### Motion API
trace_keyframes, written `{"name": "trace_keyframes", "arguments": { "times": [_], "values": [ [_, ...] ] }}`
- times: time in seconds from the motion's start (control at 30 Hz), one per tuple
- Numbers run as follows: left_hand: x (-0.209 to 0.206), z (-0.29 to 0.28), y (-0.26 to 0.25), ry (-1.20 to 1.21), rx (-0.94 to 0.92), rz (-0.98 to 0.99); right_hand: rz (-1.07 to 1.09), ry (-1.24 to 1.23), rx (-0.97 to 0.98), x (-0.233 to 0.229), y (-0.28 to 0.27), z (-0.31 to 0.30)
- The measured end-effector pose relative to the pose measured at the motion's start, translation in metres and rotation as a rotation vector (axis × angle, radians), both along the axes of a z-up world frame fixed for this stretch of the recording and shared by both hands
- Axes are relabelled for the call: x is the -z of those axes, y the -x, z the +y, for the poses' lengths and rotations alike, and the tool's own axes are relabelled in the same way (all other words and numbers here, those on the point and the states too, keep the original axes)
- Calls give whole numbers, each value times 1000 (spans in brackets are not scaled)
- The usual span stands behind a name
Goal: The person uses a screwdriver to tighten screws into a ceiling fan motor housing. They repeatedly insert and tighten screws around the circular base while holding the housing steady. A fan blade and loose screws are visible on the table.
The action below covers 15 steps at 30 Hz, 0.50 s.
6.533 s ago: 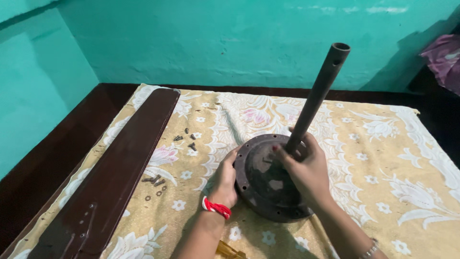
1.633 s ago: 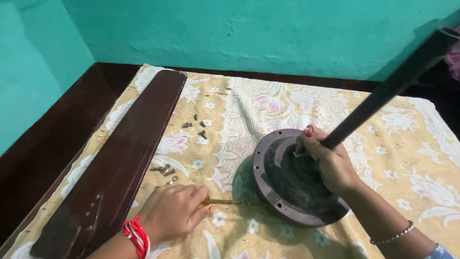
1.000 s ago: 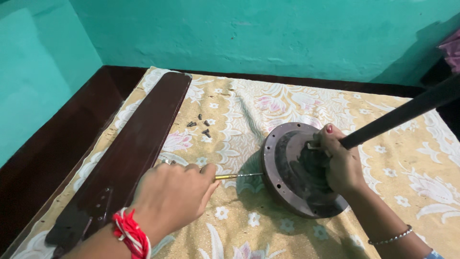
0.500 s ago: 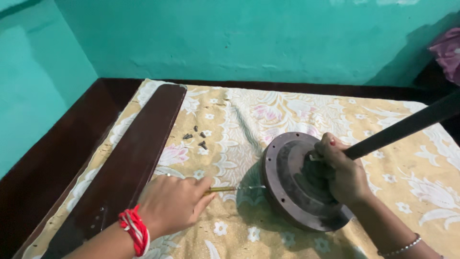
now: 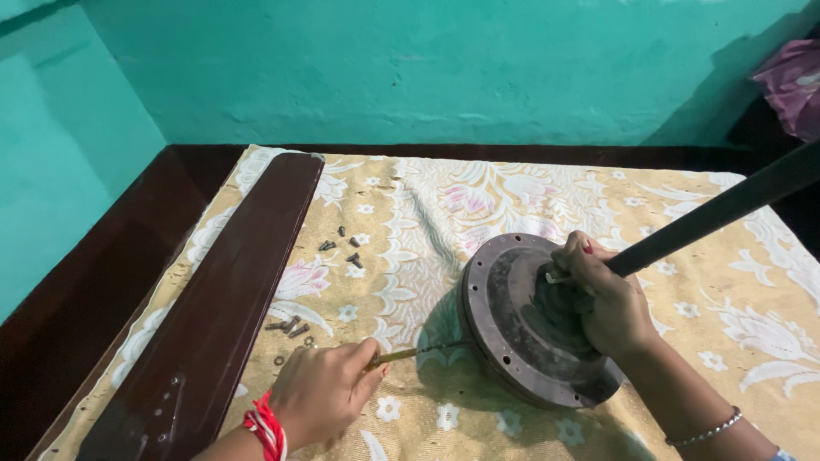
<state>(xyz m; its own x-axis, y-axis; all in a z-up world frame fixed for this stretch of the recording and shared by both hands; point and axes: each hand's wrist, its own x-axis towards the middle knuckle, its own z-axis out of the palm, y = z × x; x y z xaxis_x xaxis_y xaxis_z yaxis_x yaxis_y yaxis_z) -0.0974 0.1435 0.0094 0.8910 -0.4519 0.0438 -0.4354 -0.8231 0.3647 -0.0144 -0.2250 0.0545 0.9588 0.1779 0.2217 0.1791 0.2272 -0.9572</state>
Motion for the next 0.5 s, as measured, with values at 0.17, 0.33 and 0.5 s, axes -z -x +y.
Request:
{"name": "trace_keyframes", "arguments": {
  "times": [0.17, 0.33, 0.5],
  "values": [
    [5, -3, 1, 143, 24, -96, -108, -70, -66, 4, -1, -2],
    [-8, -10, -5, -45, -79, 126, 50, -108, 95, -3, 0, 5],
    [-42, 3, -6, -142, -50, -151, 146, -42, 182, -4, -2, 14]
  ]
}}
